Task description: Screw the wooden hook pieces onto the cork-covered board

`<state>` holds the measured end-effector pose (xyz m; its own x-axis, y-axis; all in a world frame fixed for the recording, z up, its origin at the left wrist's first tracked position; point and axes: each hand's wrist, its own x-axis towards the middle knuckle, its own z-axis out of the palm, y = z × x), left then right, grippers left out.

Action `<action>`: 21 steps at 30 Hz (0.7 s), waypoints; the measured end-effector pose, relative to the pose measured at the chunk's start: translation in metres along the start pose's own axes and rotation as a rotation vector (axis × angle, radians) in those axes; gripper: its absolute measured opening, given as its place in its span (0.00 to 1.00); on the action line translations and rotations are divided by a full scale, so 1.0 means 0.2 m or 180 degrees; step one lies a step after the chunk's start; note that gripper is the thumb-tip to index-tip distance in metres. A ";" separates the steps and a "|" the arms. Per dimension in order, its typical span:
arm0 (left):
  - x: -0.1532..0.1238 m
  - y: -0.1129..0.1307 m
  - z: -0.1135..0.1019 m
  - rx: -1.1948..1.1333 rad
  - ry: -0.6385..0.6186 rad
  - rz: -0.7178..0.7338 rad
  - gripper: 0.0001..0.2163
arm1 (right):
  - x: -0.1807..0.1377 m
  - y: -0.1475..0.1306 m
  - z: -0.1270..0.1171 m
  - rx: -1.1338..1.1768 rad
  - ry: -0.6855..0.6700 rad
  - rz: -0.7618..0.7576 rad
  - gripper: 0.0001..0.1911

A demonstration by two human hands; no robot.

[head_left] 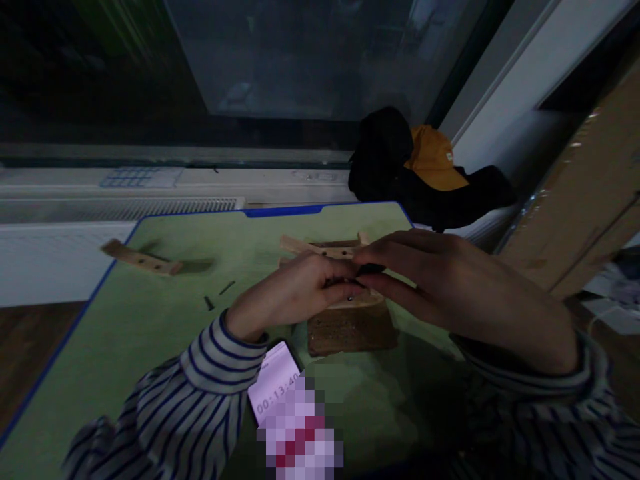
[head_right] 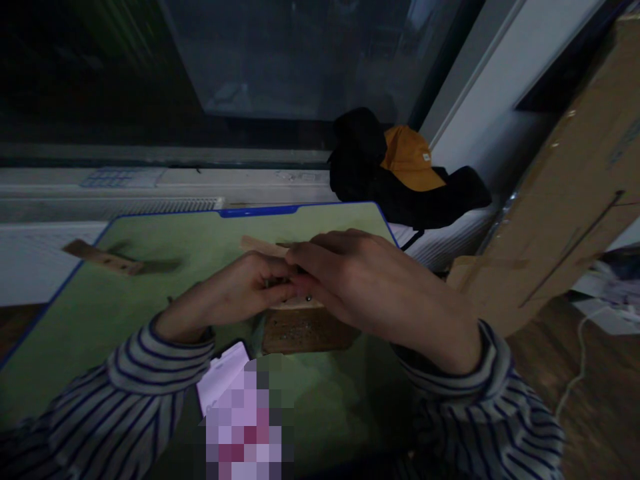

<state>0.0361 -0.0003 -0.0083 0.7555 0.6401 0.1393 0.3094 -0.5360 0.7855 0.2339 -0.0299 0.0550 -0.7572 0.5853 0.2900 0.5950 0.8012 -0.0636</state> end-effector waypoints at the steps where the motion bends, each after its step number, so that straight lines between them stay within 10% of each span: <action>1: 0.00 0.00 0.00 -0.0026 0.0014 0.0004 0.09 | 0.00 0.00 0.00 -0.0012 -0.0009 0.0027 0.12; 21: 0.00 0.01 -0.01 -0.0056 -0.0079 0.0002 0.09 | 0.00 -0.01 0.00 0.0046 -0.0072 0.0059 0.11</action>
<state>0.0348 0.0001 -0.0057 0.7698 0.6259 0.1249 0.2989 -0.5265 0.7959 0.2330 -0.0306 0.0557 -0.7520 0.6027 0.2671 0.6052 0.7918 -0.0825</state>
